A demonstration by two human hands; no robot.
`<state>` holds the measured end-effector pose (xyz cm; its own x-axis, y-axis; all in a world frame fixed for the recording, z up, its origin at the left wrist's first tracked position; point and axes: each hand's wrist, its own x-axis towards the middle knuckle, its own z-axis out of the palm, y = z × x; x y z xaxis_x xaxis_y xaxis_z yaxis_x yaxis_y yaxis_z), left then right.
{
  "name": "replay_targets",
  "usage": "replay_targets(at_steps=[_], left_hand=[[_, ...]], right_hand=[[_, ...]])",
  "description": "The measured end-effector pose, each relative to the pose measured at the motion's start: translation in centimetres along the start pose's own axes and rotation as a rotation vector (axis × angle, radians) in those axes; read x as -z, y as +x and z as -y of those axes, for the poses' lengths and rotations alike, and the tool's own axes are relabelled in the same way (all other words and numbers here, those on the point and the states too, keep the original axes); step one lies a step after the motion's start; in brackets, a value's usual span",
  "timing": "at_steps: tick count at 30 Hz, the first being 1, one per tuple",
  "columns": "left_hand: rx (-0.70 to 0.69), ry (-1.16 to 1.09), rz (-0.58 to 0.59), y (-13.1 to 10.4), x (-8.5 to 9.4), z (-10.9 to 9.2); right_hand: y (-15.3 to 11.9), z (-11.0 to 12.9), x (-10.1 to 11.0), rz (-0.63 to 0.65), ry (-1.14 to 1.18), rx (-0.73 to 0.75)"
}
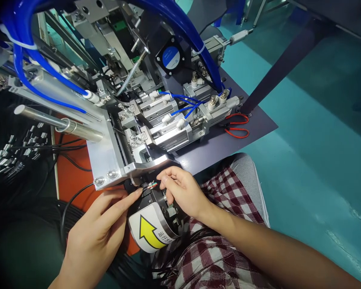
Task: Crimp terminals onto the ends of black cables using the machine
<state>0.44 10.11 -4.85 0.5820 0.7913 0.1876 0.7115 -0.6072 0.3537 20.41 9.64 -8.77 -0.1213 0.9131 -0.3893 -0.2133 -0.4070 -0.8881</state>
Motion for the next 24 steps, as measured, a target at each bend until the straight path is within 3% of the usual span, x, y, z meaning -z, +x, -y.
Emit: replay_targets(at_steps=[8,16,24], left_hand=[[0.069,-0.004,-0.051,0.2,0.1,-0.3],[0.022,-0.075,-0.093,-0.2,-0.4,0.2],[0.002,0.073,0.019,0.1,0.2,0.0]], right_hand=[[0.1,0.4,-1.0,-0.066,-0.047,-0.032],[-0.1,-0.1,-0.9,-0.053,-0.241,0.124],[0.1,1.0,-0.9,-0.039,-0.210,-0.069]])
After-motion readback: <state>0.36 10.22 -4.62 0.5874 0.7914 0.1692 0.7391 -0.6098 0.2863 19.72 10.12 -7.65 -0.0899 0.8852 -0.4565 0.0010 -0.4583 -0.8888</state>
